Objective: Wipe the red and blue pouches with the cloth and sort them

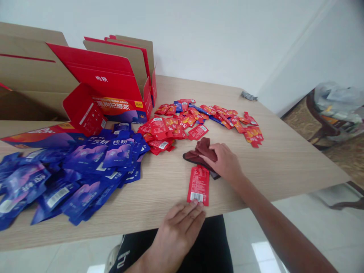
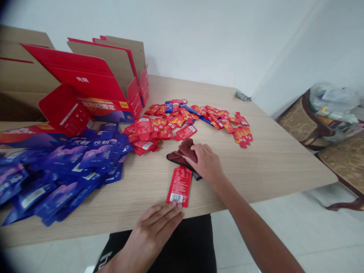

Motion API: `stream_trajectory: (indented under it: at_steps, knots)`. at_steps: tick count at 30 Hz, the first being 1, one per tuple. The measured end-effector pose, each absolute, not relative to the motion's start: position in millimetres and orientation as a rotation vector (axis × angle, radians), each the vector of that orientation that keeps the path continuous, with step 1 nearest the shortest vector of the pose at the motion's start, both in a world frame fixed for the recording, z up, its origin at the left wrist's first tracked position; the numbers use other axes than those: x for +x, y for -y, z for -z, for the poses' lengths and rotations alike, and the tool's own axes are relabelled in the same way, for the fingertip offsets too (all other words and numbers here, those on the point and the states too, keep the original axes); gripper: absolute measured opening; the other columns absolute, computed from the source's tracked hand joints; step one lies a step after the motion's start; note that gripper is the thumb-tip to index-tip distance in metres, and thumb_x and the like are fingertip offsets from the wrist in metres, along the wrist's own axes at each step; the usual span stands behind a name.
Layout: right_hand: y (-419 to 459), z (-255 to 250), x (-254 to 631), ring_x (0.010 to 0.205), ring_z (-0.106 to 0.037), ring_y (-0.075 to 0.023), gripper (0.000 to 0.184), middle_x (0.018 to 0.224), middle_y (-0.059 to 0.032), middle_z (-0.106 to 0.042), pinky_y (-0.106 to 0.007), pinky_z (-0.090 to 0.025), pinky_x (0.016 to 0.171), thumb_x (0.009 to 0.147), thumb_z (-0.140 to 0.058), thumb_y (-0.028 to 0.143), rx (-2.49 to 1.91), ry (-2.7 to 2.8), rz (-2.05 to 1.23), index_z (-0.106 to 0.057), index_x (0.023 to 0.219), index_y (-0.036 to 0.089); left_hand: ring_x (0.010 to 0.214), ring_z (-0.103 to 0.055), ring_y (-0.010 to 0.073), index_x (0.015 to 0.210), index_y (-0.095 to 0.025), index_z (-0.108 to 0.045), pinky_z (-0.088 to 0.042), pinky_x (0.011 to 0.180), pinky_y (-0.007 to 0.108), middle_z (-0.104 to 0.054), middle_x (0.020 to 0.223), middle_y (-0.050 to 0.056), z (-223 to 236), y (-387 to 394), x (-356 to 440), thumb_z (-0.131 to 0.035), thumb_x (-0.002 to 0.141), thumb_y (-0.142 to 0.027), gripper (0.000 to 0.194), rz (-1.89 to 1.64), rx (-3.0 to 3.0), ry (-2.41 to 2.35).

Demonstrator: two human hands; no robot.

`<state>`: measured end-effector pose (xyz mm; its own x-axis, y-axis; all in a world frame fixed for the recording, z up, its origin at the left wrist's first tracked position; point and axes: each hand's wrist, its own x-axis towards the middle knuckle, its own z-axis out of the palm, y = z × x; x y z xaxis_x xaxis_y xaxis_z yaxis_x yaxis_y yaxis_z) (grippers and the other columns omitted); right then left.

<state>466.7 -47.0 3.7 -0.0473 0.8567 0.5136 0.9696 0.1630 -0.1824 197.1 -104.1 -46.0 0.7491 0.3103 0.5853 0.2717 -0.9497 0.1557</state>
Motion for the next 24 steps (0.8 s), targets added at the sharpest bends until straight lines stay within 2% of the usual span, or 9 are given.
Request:
stream_trajectory:
  at_steps: [3, 7, 10, 14, 20, 24]
  knots:
    - [73.8, -14.6, 453.3, 0.088, -0.064, -0.0238, 0.030, 0.093, -0.0040, -0.065, -0.035, -0.050, 0.075, 0.093, -0.072, 0.044, -1.643, 1.796, 0.271, -0.053, 0.104, 0.024, 0.124, -0.067, 0.0174, 0.129, -0.016, -0.068, -0.052, 0.106, 0.031, -0.073, 0.131, 0.004, 46.9, 104.8, 197.4, -0.036, 0.112, -0.016, 0.037, -0.987, 2.853, -0.485]
    - [112.8, -9.0, 430.0, 0.085, -0.063, -0.0204, 0.027, 0.091, -0.0015, -0.066, -0.032, -0.049, 0.075, 0.093, -0.072, 0.043, -1.387, 2.161, -0.051, -0.053, 0.100, 0.025, 0.109, -0.073, 0.0152, 0.125, -0.017, -0.070, -0.054, 0.102, 0.030, -0.077, 0.120, 0.003, 54.6, 107.8, 199.5, -0.035, 0.112, -0.016, 0.037, -1.020, 2.775, -0.531]
    - [115.7, 5.1, 427.4, 0.087, -0.064, -0.0211, 0.027, 0.091, -0.0017, -0.067, -0.032, -0.049, 0.075, 0.090, -0.076, 0.038, -1.340, 2.263, -0.125, -0.054, 0.100, 0.025, 0.104, -0.074, 0.0149, 0.122, -0.017, -0.071, -0.053, 0.102, 0.031, -0.078, 0.116, 0.003, 56.8, 108.6, 200.7, -0.034, 0.112, -0.017, 0.038, -1.048, 2.742, -0.533]
    - [86.3, 15.4, 440.7, 0.091, -0.065, -0.0234, 0.031, 0.093, -0.0032, -0.067, -0.034, -0.050, 0.075, 0.086, -0.080, 0.037, -1.539, 2.180, -0.025, -0.055, 0.100, 0.024, 0.121, -0.068, 0.0157, 0.127, -0.017, -0.069, -0.051, 0.106, 0.031, -0.073, 0.130, 0.003, 50.6, 105.8, 200.0, -0.029, 0.114, -0.019, 0.042, -0.984, 2.780, -0.518]
    - [40.4, 9.8, 464.6, 0.099, -0.065, -0.0259, 0.026, 0.102, -0.0070, -0.068, -0.035, -0.051, 0.078, 0.092, -0.073, 0.038, -1.665, 2.136, 0.181, -0.057, 0.107, 0.024, 0.122, -0.068, 0.0142, 0.128, -0.017, -0.069, -0.052, 0.105, 0.029, -0.074, 0.130, 0.001, 44.3, 102.4, 197.3, -0.031, 0.113, -0.017, 0.040, -0.971, 2.810, -0.485]
    - [49.5, 2.1, 478.2, 0.090, -0.064, -0.0253, 0.031, 0.097, -0.0064, -0.066, -0.035, -0.049, 0.075, 0.093, -0.069, 0.049, -1.780, 1.711, 0.345, -0.056, 0.104, 0.024, 0.122, -0.068, 0.0144, 0.129, -0.018, -0.068, -0.051, 0.108, 0.029, -0.074, 0.130, 0.001, 39.8, 100.8, 196.8, -0.035, 0.113, -0.017, 0.037, -0.962, 2.791, -0.472]
